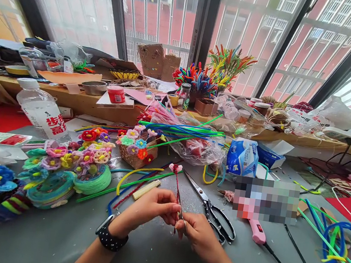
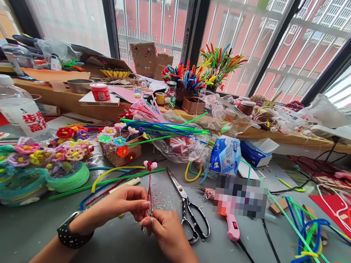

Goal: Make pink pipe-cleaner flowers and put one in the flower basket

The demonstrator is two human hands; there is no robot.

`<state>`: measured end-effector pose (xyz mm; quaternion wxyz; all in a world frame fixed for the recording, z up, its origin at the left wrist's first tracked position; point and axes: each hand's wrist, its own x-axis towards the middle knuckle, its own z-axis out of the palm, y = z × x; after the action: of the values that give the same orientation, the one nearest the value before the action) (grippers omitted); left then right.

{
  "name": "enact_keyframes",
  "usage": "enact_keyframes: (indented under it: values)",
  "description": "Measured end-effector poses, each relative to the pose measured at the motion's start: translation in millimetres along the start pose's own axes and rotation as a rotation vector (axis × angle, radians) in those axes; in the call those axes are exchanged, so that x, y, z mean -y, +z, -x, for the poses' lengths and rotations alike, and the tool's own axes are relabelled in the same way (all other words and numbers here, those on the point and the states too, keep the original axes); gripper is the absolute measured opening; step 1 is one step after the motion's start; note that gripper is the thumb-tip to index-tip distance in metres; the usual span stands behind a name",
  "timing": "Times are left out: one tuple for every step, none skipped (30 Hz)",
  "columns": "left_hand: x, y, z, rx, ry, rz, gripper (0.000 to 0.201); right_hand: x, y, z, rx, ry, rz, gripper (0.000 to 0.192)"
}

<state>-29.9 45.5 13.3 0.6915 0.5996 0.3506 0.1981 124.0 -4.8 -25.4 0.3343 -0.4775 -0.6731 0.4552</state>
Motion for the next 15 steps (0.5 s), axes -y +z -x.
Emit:
enact_keyframes:
  values:
    - [-0.4,0.0,0.2,-0.001,0.001,0.0,0.031,-0.6,0.1,-0.3,-0.001,0.0,0.004,0.064]
    - [-0.9,0.0,0.3,-0.001,0.002,0.001,0.031,-1.1,0.1,-0.5,-0.001,-0.003,0.004,0.064]
    - [-1.3,0.1,0.4,-0.001,0.002,0.003,0.031,-1.6,0.2,-0.5,0.002,-0.008,0.002,0.065]
    - [-1.8,0.3,0.5,0.002,0.003,0.005,0.031,-1.9,0.2,-0.3,0.013,-0.016,0.001,0.066]
    - [-2.3,0.5,0.6,0.007,0.008,0.006,0.031,-2.0,0.1,0.1,0.033,-0.027,0.0,0.067]
    - [-2.9,0.8,0.7,0.011,0.015,0.006,0.03,-1.7,-0.1,0.8,0.059,-0.042,0.0,0.068]
    - [-3.4,1.1,0.8,0.012,0.023,0.004,0.03,-0.9,-0.5,1.7,0.089,-0.06,0.006,0.069]
    - [-3.9,1.3,0.9,0.007,0.029,0.002,0.03,0.3,-1.1,2.7,0.117,-0.078,0.016,0.07]
    - [-4.3,1.5,1.0,-0.003,0.036,-0.001,0.03,2.0,-1.8,3.8,0.14,-0.093,0.029,0.071]
    - [-4.7,1.6,1.2,-0.013,0.042,-0.006,0.03,4.1,-2.6,4.8,0.156,-0.104,0.04,0.071]
    - [-5.0,1.6,1.4,-0.018,0.048,-0.012,0.03,6.2,-3.5,5.7,0.165,-0.113,0.049,0.071]
    - [-5.1,1.5,1.7,-0.018,0.051,-0.016,0.031,8.3,-4.2,6.4,0.171,-0.117,0.055,0.071]
    - [-5.2,1.3,2.0,-0.012,0.052,-0.019,0.031,9.9,-4.9,6.9,0.174,-0.12,0.059,0.071]
    - [-5.3,1.2,2.3,-0.005,0.052,-0.02,0.031,11.0,-5.2,7.0,0.173,-0.12,0.058,0.071]
    - [-5.4,1.1,2.6,-0.002,0.051,-0.02,0.031,11.4,-5.3,6.9,0.167,-0.12,0.057,0.071]
